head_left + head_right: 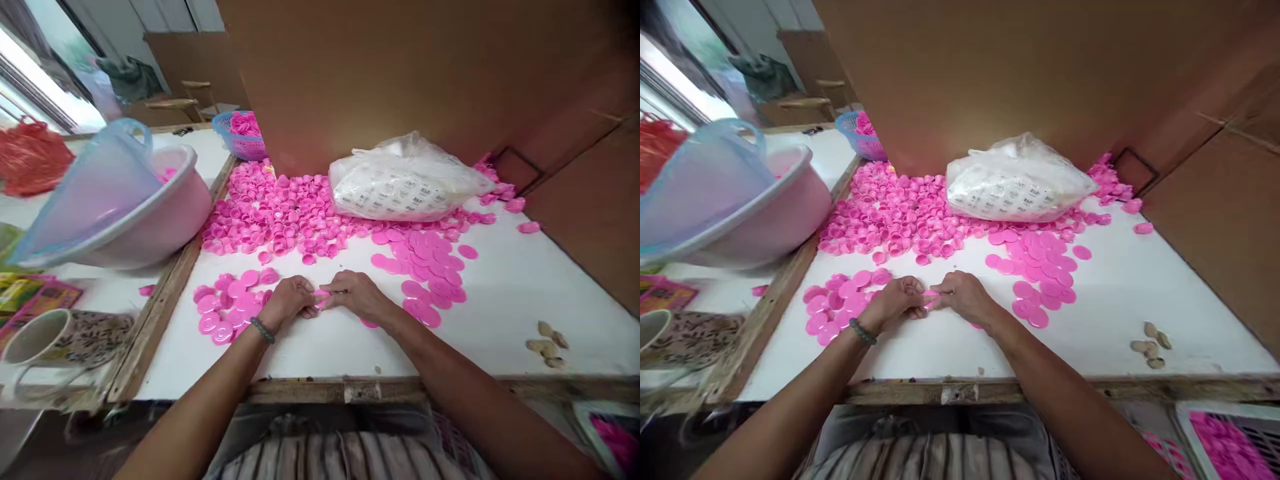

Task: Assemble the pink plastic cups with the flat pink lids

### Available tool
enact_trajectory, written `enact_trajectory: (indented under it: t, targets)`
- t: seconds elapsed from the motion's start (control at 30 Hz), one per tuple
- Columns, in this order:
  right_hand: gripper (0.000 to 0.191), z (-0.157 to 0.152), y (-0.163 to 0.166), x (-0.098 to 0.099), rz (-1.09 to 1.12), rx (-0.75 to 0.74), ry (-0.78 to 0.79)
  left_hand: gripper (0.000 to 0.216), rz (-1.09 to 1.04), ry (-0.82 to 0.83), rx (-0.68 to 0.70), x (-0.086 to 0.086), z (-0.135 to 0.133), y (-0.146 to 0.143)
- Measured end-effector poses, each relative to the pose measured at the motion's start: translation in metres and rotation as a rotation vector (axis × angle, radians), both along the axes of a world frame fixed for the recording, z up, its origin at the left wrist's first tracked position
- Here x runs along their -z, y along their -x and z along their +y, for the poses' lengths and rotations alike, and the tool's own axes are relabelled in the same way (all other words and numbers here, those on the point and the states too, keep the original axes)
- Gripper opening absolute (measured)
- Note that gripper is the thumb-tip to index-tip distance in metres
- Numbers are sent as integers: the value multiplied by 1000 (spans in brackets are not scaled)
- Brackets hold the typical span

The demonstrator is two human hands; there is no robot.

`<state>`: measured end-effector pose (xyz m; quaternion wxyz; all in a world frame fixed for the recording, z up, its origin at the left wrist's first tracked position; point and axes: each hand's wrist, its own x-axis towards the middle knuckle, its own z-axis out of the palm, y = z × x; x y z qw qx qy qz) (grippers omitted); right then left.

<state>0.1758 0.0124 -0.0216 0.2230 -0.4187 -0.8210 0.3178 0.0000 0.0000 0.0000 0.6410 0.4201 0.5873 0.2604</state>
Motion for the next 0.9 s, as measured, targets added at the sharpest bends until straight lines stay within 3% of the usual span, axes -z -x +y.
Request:
enact_trajectory:
  t: [0.2, 0.37, 0.43, 0.5, 0.57, 0.6, 0.73, 0.8, 0.9]
  targets:
    - [30, -1, 6, 6, -185, -31, -204, 39, -1, 13, 13, 3, -1, 0]
    - [28, 2, -4, -5, -141, -42, -157, 29, 194, -169, 91, -6, -7, 0]
    - [31, 6, -16, -10, -181, 86, -201, 22, 441, -292, 124, -12, -12, 5]
    - [33, 13, -31, -14, -299, 350, -269, 17, 742, -399, 138, -17, -18, 12]
    - [30, 19, -45, -16, -452, 580, -260, 16, 1004, -529, 133, -20, -25, 17]
    - [26, 21, -49, -17, -519, 624, -223, 17, 1104, -620, 135, -20, -28, 18]
    - [26, 20, -47, -16, -550, 515, -141, 18, 1237, -971, 284, -14, -36, 18]
    - [27, 13, -37, -14, -469, 432, -124, 15, 1224, -985, 357, -8, -34, 20]
    - [24, 4, -19, -13, -290, 275, -94, 12, 1257, -900, 315, -2, -31, 32]
